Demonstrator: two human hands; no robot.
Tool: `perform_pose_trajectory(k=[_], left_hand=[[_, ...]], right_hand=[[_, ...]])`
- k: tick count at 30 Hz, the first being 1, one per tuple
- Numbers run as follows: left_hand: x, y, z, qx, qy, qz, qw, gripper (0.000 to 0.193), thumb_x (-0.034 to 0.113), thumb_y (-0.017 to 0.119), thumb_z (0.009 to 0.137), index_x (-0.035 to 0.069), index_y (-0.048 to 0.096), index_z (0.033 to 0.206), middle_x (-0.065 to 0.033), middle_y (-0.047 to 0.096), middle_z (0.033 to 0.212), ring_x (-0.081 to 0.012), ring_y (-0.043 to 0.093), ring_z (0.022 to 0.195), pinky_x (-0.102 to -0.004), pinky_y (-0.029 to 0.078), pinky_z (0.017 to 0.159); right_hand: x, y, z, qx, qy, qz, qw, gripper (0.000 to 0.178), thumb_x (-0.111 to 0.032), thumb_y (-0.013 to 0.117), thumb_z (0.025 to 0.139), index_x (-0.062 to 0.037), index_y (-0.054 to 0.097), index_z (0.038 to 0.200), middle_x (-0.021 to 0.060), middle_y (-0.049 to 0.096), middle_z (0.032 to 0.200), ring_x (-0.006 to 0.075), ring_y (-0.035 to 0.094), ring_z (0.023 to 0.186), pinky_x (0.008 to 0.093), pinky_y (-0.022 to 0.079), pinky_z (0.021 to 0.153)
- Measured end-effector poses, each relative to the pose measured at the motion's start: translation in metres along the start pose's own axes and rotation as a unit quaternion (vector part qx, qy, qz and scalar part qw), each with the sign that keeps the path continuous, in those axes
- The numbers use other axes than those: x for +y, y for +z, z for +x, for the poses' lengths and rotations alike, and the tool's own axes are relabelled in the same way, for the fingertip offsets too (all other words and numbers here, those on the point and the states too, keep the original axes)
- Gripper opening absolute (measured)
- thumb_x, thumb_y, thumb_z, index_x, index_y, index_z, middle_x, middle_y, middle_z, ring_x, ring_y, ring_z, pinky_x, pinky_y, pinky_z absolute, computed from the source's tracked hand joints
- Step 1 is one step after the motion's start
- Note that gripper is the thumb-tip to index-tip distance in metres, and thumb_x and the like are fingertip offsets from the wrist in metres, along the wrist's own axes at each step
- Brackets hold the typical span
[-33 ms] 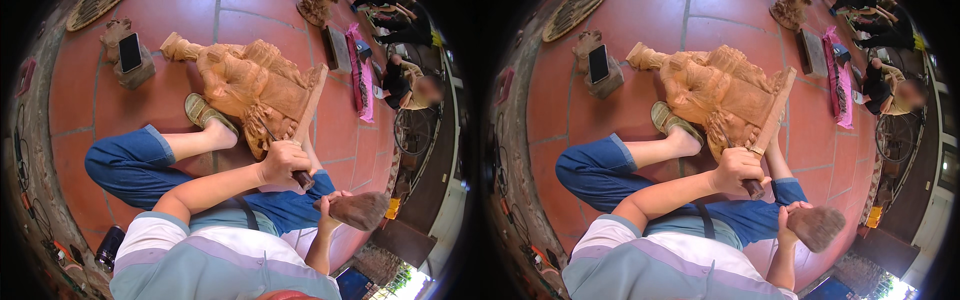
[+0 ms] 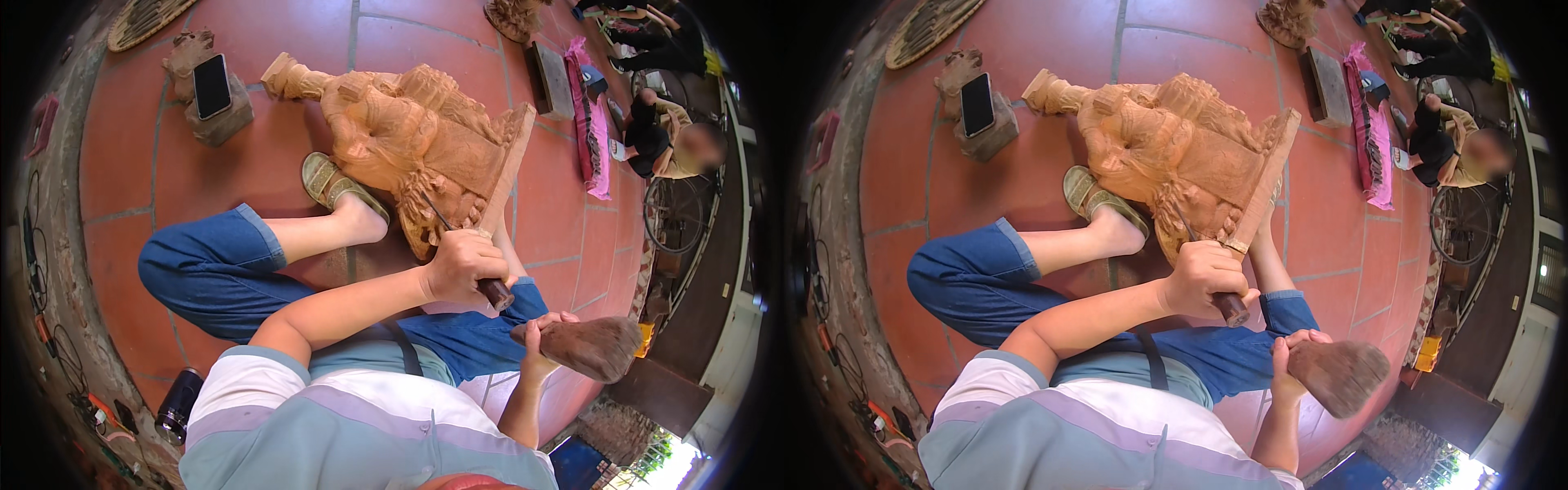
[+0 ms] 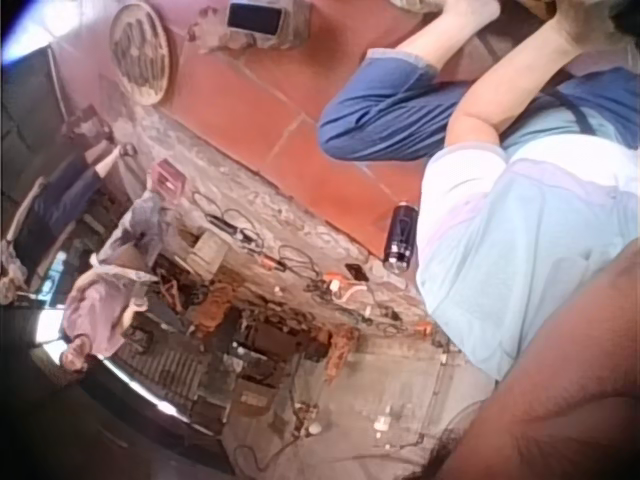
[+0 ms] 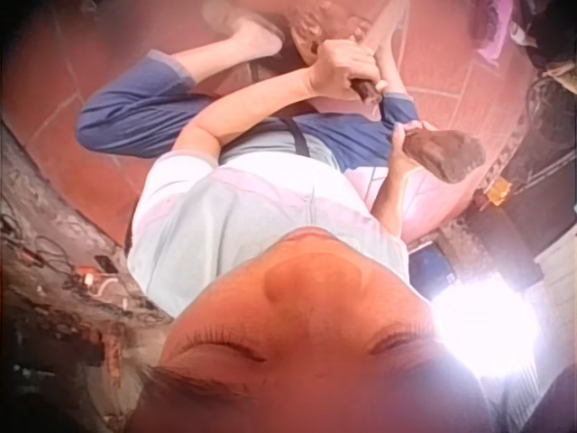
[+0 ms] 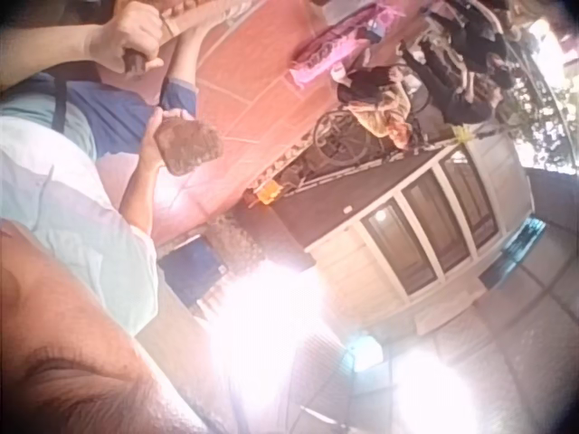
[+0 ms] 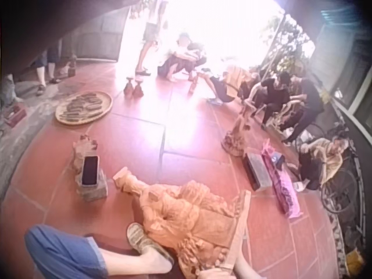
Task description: The person sits on the floor and carves a large piece of wood using a chisel and mallet. They repeatedly strike the chisel to shape the wood, occasionally adjusting their grip and the wood's position.
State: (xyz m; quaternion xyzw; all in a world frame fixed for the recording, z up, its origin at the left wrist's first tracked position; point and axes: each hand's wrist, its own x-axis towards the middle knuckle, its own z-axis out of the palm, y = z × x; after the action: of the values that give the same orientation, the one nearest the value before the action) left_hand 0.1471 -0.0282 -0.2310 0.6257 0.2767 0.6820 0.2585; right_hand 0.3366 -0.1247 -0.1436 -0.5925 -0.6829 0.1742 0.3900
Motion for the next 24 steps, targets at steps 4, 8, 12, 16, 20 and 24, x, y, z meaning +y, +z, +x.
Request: perform_pose_trajectory(k=[4,8,12,16,20,24], left_hand=[[0.002,-0.004,0.006,0.023,-0.02,-0.017,0.999,0.025,0.016,0.076,0.063,0.014,0.052,0.057,-0.0008,0.047,0.053,-0.02,0.051,0.049,-0.0313,0.035,0.047],[-0.003,-0.01,0.01,0.031,-0.019,-0.032,0.999,0.025,0.014,0.078,0.063,0.014,0.053,0.059,-0.0009,0.05,0.054,-0.0196,0.052,0.05,-0.0308,0.035,0.047],[-0.008,-0.01,0.006,0.018,-0.016,-0.016,1.0,0.025,0.014,0.078,0.063,0.014,0.054,0.06,-0.0007,0.052,0.055,-0.0195,0.053,0.05,-0.0308,0.035,0.047],[-0.008,-0.009,0.003,0.029,-0.014,-0.018,0.999,0.025,0.015,0.078,0.063,0.014,0.053,0.059,-0.0007,0.052,0.055,-0.0195,0.053,0.05,-0.031,0.035,0.047],[-0.009,-0.014,0.002,0.016,-0.002,-0.029,0.999,0.023,0.014,0.078,0.063,0.014,0.055,0.06,-0.0014,0.052,0.056,-0.0199,0.053,0.049,-0.0311,0.036,0.047],[-0.008,-0.023,-0.001,0.031,-0.009,-0.067,0.997,0.02,0.013,0.076,0.063,0.013,0.057,0.06,-0.0019,0.051,0.055,-0.02,0.052,0.049,-0.0315,0.036,0.047]], right_hand=[[0.002,-0.001,-0.003,0.006,-0.005,-0.074,0.997,0.052,0.01,0.069,0.07,-0.0044,0.044,0.113,0.0087,0.059,0.082,0.0179,0.059,0.078,0.0318,0.047,0.076],[0.009,-0.003,0.015,-0.072,-0.109,-0.235,0.963,0.035,-0.004,0.076,0.064,-0.002,0.063,0.097,0.0153,0.067,0.09,0.0256,0.066,0.082,0.032,0.05,0.072],[0.003,-0.003,0.005,-0.022,0.013,-0.105,0.994,0.05,0.008,0.067,0.073,-0.0051,0.046,0.116,0.0077,0.058,0.085,0.0174,0.058,0.073,0.0311,0.049,0.075],[0.004,0.0,0.014,-0.092,-0.076,-0.229,0.966,0.044,0.004,0.071,0.067,-0.003,0.055,0.108,0.0107,0.063,0.086,0.0203,0.063,0.077,0.033,0.05,0.073],[0.007,-0.005,0.009,-0.033,-0.044,-0.16,0.986,0.039,0.0,0.076,0.068,-0.0036,0.06,0.103,0.0107,0.066,0.087,0.0204,0.064,0.077,0.0348,0.051,0.071],[-0.019,0.014,0.007,0.009,-0.065,-0.056,0.996,0.043,0.003,0.075,0.069,-0.0048,0.056,0.106,0.0091,0.063,0.085,0.0198,0.062,0.077,0.0352,0.051,0.073]])
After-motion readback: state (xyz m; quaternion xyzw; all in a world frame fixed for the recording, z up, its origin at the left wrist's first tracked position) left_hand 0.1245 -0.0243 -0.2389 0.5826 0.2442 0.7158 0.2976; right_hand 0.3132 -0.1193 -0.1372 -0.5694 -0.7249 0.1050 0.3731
